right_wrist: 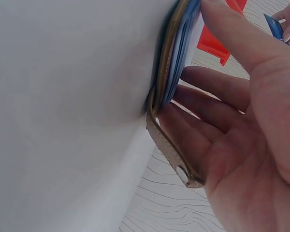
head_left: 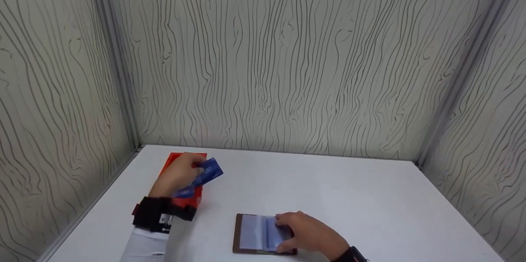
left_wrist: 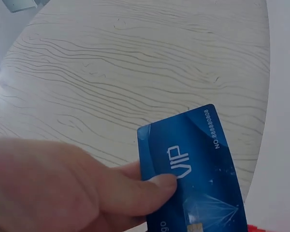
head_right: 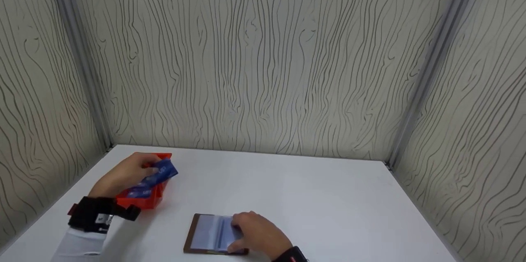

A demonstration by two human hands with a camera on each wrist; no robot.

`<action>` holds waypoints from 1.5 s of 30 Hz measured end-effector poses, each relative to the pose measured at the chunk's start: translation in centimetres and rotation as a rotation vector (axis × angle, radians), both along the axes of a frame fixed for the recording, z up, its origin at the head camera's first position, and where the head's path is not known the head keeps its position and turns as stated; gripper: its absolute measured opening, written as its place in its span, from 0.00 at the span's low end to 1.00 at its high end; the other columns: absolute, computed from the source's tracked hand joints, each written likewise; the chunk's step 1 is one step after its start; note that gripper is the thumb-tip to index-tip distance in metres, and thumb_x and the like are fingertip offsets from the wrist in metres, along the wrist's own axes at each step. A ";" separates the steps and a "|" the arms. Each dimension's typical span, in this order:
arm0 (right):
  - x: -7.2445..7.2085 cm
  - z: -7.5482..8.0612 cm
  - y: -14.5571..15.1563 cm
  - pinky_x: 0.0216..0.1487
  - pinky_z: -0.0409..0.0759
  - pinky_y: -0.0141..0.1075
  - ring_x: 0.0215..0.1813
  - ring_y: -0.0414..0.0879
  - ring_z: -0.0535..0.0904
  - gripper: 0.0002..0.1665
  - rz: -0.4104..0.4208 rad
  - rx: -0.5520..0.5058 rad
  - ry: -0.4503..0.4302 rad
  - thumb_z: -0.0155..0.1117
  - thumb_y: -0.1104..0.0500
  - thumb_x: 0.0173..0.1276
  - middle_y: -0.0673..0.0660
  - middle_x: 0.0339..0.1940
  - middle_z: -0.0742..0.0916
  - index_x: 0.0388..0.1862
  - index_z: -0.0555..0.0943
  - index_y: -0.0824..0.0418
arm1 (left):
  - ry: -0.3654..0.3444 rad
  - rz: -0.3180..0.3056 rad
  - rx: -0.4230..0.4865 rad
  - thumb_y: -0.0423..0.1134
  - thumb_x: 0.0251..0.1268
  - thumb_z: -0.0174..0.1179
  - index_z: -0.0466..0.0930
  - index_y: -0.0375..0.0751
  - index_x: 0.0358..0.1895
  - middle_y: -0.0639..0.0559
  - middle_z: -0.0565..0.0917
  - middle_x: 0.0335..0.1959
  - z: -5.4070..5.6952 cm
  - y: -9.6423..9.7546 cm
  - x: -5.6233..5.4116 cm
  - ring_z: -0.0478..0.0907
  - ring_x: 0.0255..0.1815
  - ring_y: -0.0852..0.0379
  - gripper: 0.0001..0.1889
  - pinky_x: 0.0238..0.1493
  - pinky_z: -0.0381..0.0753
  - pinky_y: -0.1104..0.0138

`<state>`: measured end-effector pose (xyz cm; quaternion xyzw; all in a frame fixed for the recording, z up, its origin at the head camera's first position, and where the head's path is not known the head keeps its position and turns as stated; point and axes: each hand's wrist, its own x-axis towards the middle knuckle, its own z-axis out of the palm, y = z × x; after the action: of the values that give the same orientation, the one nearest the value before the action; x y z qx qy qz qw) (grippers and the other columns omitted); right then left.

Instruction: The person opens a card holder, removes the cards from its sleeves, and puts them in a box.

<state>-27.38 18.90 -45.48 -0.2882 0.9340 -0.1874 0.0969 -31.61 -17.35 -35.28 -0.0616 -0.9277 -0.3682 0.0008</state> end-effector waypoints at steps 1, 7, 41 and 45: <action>0.1 -0.1 -0.1 0.60 0.87 0.37 0.58 0.36 0.83 0.36 -0.002 0.003 -0.004 0.84 0.45 0.63 0.55 0.68 0.89 0.65 0.86 0.60 | 0.014 -0.007 -0.015 0.31 0.79 0.58 0.86 0.37 0.63 0.39 0.88 0.57 0.2 -0.5 -0.3 0.83 0.53 0.45 0.16 0.61 0.84 0.44; 0.2 -0.1 -0.4 0.61 0.87 0.39 0.56 0.35 0.82 0.36 -0.010 0.008 -0.009 0.84 0.44 0.64 0.53 0.67 0.89 0.66 0.86 0.59 | 0.064 -0.002 -0.083 0.28 0.77 0.58 0.84 0.32 0.62 0.34 0.87 0.57 1.4 -3.5 -2.5 0.84 0.54 0.42 0.16 0.65 0.83 0.41; 0.7 0.1 -0.1 0.70 0.86 0.49 0.70 0.53 0.85 0.38 -0.004 0.011 0.020 0.85 0.46 0.63 0.61 0.74 0.86 0.67 0.85 0.61 | 0.334 0.084 -0.481 0.23 0.74 0.55 0.84 0.27 0.39 0.28 0.90 0.40 -6.9 -2.8 -7.8 0.90 0.44 0.31 0.08 0.47 0.90 0.39; 0.7 0.1 -0.1 0.71 0.85 0.50 0.72 0.54 0.84 0.38 -0.016 0.022 0.009 0.84 0.45 0.64 0.61 0.75 0.85 0.69 0.85 0.60 | 0.322 0.093 -0.481 0.23 0.75 0.54 0.85 0.26 0.40 0.28 0.90 0.40 -7.2 -2.7 -7.9 0.91 0.44 0.31 0.09 0.47 0.91 0.41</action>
<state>-26.71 18.79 -45.42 -0.2803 0.9388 -0.1766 0.0945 -39.53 -20.09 -42.51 -0.0750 -0.9781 -0.1227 0.1503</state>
